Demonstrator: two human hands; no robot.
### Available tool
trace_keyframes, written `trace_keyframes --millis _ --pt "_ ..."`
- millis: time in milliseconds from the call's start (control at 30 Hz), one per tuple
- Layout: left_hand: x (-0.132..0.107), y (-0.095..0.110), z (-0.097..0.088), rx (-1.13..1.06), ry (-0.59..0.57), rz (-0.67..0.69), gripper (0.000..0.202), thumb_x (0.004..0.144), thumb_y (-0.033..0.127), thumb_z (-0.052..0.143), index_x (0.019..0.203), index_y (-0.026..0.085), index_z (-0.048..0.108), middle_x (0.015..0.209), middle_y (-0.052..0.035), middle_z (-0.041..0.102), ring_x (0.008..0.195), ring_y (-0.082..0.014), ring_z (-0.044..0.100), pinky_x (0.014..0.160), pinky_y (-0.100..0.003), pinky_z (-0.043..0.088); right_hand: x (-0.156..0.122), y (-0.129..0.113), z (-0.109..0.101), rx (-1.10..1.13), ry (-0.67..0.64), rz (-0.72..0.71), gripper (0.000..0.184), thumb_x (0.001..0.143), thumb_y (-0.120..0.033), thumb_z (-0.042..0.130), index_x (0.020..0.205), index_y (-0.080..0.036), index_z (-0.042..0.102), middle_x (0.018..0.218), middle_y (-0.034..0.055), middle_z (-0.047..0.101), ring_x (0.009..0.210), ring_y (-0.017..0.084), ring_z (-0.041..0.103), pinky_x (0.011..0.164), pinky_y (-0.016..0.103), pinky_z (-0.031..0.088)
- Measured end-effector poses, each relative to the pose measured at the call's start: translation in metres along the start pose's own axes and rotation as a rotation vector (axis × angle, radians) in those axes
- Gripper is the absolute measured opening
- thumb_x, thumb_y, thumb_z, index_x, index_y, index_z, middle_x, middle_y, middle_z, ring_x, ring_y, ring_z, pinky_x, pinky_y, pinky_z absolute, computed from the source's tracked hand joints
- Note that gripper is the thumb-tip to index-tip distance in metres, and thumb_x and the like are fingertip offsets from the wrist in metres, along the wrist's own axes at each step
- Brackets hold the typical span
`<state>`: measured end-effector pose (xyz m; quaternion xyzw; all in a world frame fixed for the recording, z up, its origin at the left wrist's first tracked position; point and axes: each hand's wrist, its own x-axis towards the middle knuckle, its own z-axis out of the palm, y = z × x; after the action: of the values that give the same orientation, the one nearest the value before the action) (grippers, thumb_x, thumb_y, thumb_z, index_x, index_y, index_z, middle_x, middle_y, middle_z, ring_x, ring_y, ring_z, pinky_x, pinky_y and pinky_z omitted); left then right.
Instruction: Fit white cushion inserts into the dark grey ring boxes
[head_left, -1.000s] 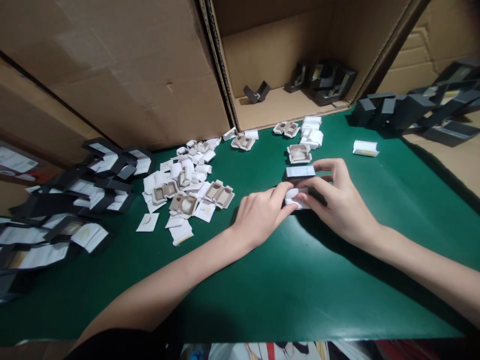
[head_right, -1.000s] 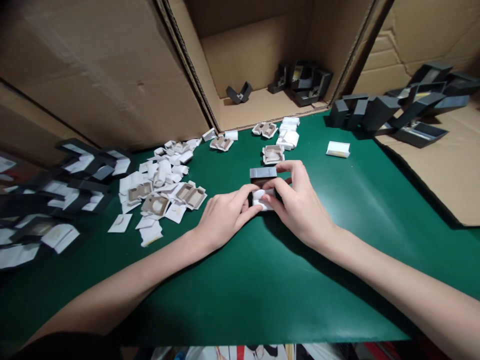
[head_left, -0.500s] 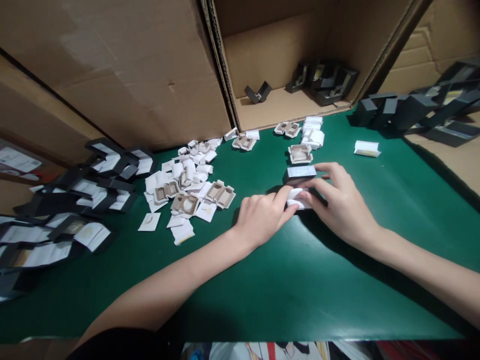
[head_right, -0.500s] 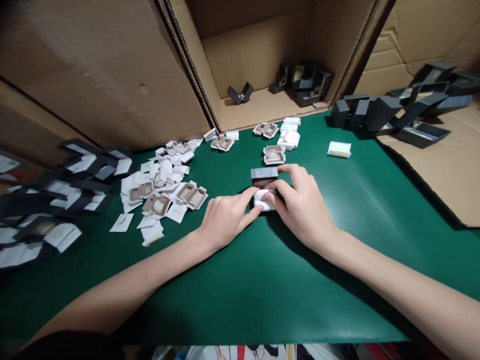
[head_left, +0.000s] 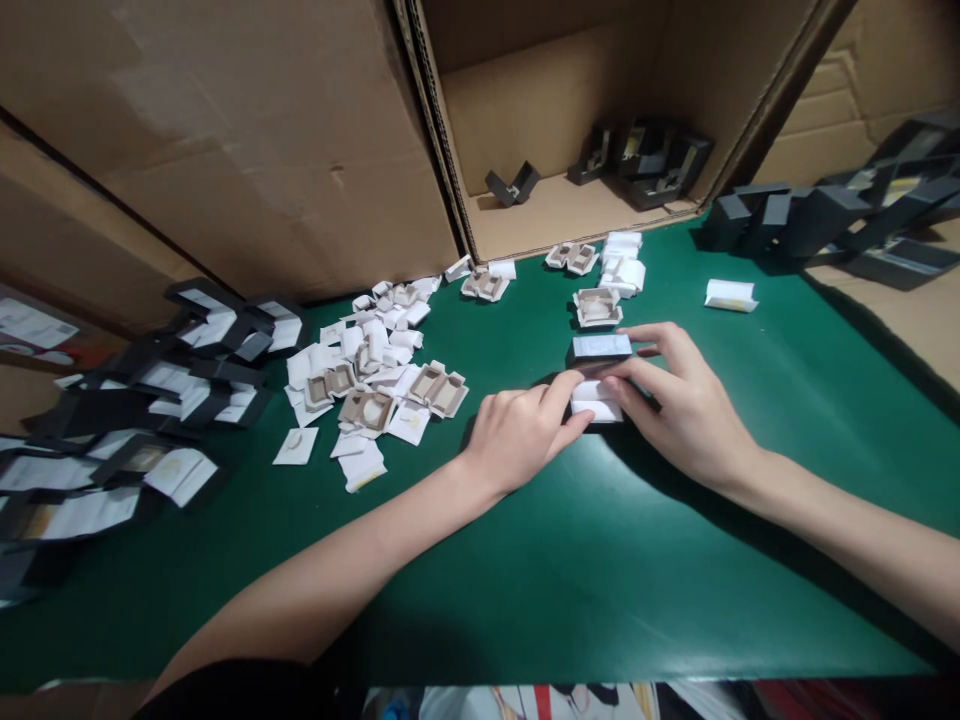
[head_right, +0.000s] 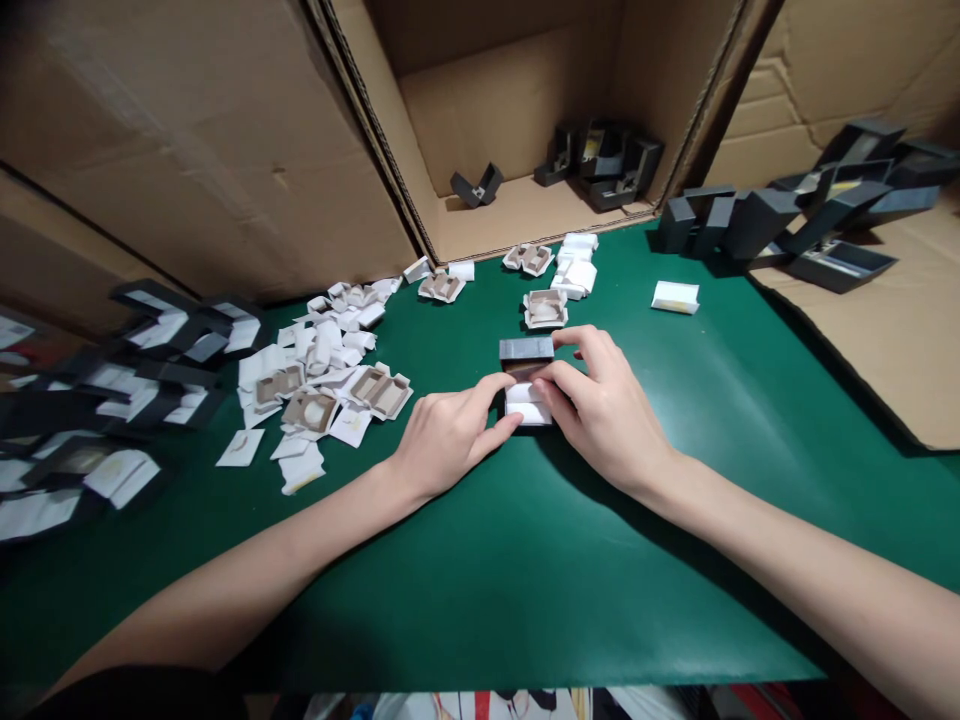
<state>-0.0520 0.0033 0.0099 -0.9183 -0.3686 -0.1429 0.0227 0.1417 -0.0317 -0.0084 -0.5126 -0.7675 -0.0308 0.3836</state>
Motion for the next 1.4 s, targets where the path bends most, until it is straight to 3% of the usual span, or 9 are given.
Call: trace_keyframes --millis 267,433,667,767,933,1100,1267,1400 --pt "0.0 -0.002 0.004 -0.009 -0.038 -0.002 0.042 0.093 0.047 0.032 0.12 0.022 0.054 0.076 -0.0005 0.068 0.062 -0.0076 0.061 0.053 -0.016 0.034 0.001 -0.002 -0.001 -0.118 -0.012 -0.031 0.011 0.089 -0.019 0.053 0.091 -0.017 0.063 0.114 0.0156 0.052 0.106 0.03 0.051 0.08 0.045 0.048" --pt "0.002 0.002 -0.003 0.0 -0.15 -0.059 0.045 0.092 0.05 0.03 0.126 0.026 0.047 0.08 -0.0002 0.069 0.067 -0.0117 0.065 0.053 -0.015 0.034 0.0 -0.002 0.004 -0.187 -0.031 -0.03 0.01 0.09 -0.02 0.049 0.089 -0.016 0.057 0.114 0.0184 0.049 0.111 0.033 0.047 0.082 0.047 0.048" --pt "0.007 0.0 -0.006 0.003 -0.279 -0.034 0.049 0.091 0.056 0.028 0.126 0.027 0.045 0.084 -0.0017 0.068 0.067 -0.0122 0.064 0.058 -0.017 0.04 -0.003 -0.001 0.01 -0.193 -0.044 -0.019 0.008 0.091 -0.021 0.046 0.09 -0.017 0.054 0.12 0.0178 0.047 0.115 0.033 0.046 0.083 0.046 0.047" --pt "0.005 0.0 -0.002 0.008 -0.238 0.0 0.052 0.091 0.058 0.025 0.125 0.026 0.046 0.079 -0.0016 0.068 0.063 -0.0107 0.063 0.056 -0.015 0.037 -0.001 -0.003 0.008 -0.235 -0.041 -0.026 0.011 0.092 -0.021 0.046 0.087 -0.017 0.055 0.117 0.0177 0.05 0.115 0.033 0.047 0.08 0.045 0.047" --pt "0.0 0.0 0.004 0.022 -0.063 0.05 0.047 0.092 0.055 0.028 0.115 0.023 0.055 0.074 0.0003 0.066 0.066 -0.0081 0.064 0.05 -0.016 0.027 0.001 -0.005 0.003 -0.246 -0.029 -0.036 0.011 0.091 -0.021 0.049 0.087 -0.016 0.058 0.114 0.0172 0.054 0.111 0.032 0.049 0.078 0.044 0.046" --pt "-0.004 -0.002 0.006 0.028 0.094 0.104 0.045 0.091 0.052 0.035 0.116 0.021 0.056 0.082 -0.0009 0.066 0.073 -0.0061 0.064 0.054 -0.015 0.033 0.002 -0.007 0.0 -0.27 -0.017 -0.053 0.011 0.091 -0.019 0.05 0.086 -0.018 0.06 0.11 0.015 0.055 0.112 0.031 0.05 0.077 0.042 0.045" --pt "-0.004 -0.003 0.005 0.032 0.112 0.128 0.04 0.091 0.048 0.038 0.117 0.024 0.055 0.083 0.0008 0.066 0.074 -0.0045 0.064 0.055 -0.014 0.035 0.001 -0.006 -0.003 -0.272 0.037 -0.098 0.014 0.09 -0.022 0.055 0.08 -0.018 0.064 0.111 0.0145 0.055 0.111 0.031 0.051 0.076 0.041 0.044" --pt "-0.004 -0.003 0.006 0.02 0.115 0.126 0.038 0.091 0.047 0.039 0.115 0.023 0.057 0.083 0.0014 0.067 0.073 -0.0058 0.065 0.054 -0.015 0.035 0.004 0.002 -0.006 -0.193 0.052 -0.182 0.006 0.087 -0.021 0.061 0.086 -0.02 0.066 0.116 0.0121 0.058 0.107 0.028 0.054 0.077 0.04 0.044"
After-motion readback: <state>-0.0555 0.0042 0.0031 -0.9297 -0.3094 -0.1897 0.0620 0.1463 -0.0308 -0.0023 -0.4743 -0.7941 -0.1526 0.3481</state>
